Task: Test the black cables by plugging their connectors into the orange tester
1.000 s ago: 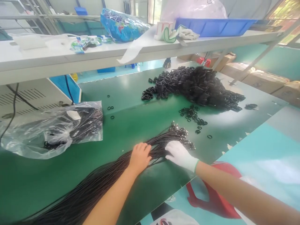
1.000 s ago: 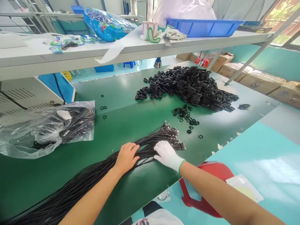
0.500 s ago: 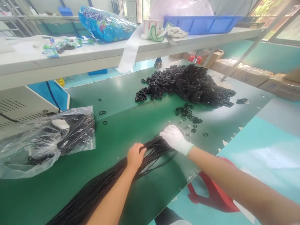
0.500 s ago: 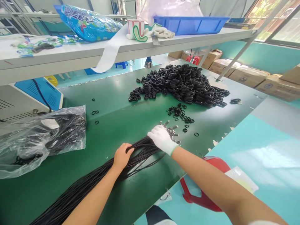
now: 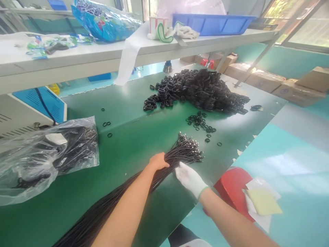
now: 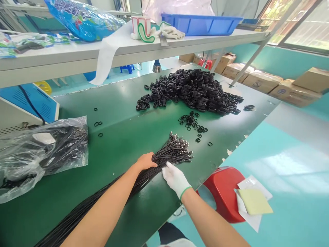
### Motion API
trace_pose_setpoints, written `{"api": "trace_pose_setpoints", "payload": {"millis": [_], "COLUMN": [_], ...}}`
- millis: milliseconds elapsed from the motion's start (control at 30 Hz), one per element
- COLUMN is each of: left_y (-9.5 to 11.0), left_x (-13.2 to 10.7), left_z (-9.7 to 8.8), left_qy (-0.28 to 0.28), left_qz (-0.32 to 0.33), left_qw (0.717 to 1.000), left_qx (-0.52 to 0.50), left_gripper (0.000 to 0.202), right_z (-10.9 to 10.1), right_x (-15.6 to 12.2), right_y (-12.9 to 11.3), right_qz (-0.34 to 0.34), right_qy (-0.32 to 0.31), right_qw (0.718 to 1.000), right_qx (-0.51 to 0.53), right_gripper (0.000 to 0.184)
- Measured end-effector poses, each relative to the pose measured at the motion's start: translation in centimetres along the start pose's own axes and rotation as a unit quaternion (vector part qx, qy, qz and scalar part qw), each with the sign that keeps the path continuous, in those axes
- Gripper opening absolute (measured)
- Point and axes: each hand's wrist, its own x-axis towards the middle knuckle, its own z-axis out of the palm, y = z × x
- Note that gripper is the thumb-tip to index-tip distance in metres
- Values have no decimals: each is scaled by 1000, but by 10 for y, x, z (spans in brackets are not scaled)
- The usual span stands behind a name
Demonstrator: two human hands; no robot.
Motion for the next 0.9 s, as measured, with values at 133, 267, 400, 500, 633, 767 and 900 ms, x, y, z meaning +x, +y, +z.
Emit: {"api": "trace_pose_setpoints", "payload": {"millis": [133, 267, 400, 500, 633, 767, 900], "left_y": [11, 13, 6, 2, 5, 12, 0], "left_x": [-12, -19, -12, -7, -16, -52, -115], "left_z": [10, 12, 4, 1, 6, 17, 35], "left_qy": [-54, 15, 65, 85, 179, 272, 327], "left_qz": [47, 4, -22, 2, -9, -4, -26], "left_qw": [996, 999, 996, 995, 982, 961, 940], "left_qx": [-48, -52, -48, -61, -57, -60, -97], "left_gripper": [28, 30, 33, 30, 29, 38, 30], "right_z": [-4, -26, -35, -39, -59, -74, -37], "right_x": [8, -5, 0, 8, -3, -25, -22], "right_y": [2, 14, 10, 1, -4, -17, -50], "right_qz": [34, 53, 45, 19, -15, -68, -192], "right_qy": [13, 47, 33, 34, 51, 50, -7], "right_qw": [995, 991, 993, 997, 996, 954, 875], "right_qx": [92, 113, 100, 61, -77, -289, -445], "right_gripper": [20, 21, 12, 8, 10, 30, 23]}}
